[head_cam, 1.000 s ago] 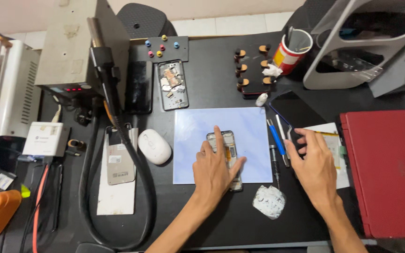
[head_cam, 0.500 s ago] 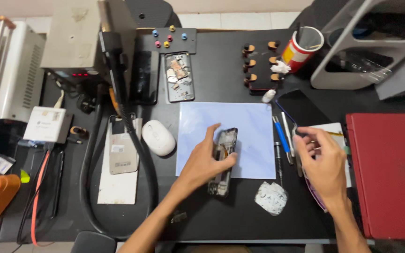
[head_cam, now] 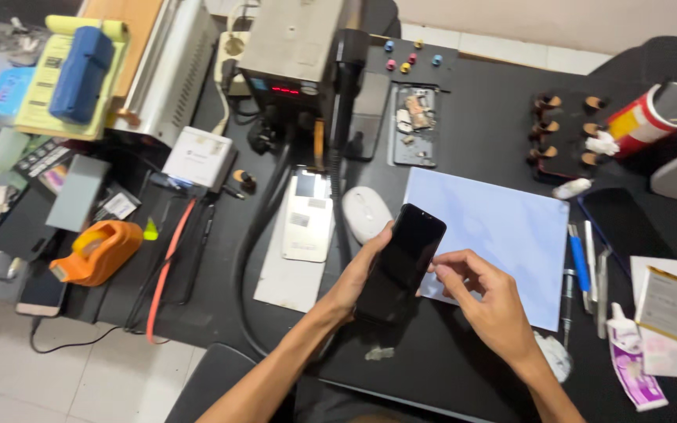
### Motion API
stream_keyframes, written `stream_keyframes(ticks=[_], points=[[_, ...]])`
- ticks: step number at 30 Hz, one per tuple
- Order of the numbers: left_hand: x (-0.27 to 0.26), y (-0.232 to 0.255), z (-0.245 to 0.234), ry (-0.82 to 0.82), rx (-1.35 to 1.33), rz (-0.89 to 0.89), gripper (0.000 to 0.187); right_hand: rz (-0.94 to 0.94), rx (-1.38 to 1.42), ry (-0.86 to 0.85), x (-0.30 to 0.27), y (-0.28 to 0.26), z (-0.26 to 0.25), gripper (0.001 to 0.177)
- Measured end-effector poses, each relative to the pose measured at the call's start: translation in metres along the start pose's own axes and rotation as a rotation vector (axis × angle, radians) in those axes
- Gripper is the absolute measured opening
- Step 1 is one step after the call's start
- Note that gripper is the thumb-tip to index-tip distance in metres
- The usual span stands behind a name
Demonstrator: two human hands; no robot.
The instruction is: The person disassembles a smartphone by removing the back cover and internal components like the battery and motherboard. They then handle a second smartphone, peeling off a protective film from its screen before placing it on the workbench.
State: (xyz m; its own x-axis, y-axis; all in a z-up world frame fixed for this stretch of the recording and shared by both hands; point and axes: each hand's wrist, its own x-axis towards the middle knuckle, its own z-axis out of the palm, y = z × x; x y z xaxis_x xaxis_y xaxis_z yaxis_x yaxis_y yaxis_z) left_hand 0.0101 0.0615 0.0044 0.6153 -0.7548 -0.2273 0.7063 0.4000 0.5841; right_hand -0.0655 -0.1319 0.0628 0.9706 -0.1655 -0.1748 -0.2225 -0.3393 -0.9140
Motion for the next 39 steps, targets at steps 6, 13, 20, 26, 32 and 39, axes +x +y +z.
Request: stream_keyframes(ticks=[6, 13, 20, 26, 32, 39], points=[[-0.036, 0.021, -0.012, 0.091, -0.031, 0.046, 0.061, -0.036, 0.035, -0.035, 0.016, -0.010, 0.045, 0.018], [-0.084, 0.060, -0.026, 0.085, 0.114, 0.185, 0.068, -0.133, 0.097, -0.073, 0.014, -0.032, 0.102, 0.016], [-0.108, 0.090, -0.043, 0.094, 0.132, 0.257, 0.070, -0.177, 0.021, -0.119, 0.022, -0.068, 0.129, 0.018], [-0.125, 0.106, -0.064, 0.117, 0.166, 0.268, 0.070, -0.204, -0.028, -0.134, 0.024, -0.079, 0.155, 0.021], [-0.145, 0.131, -0.093, 0.042, 0.288, 0.285, 0.070, -0.254, -0.008, -0.176, 0.034, -0.087, 0.186, 0.019], [-0.171, 0.171, -0.126, -0.004, 0.349, 0.268, 0.075, -0.224, -0.023, -0.189, 0.052, -0.110, 0.231, 0.018]])
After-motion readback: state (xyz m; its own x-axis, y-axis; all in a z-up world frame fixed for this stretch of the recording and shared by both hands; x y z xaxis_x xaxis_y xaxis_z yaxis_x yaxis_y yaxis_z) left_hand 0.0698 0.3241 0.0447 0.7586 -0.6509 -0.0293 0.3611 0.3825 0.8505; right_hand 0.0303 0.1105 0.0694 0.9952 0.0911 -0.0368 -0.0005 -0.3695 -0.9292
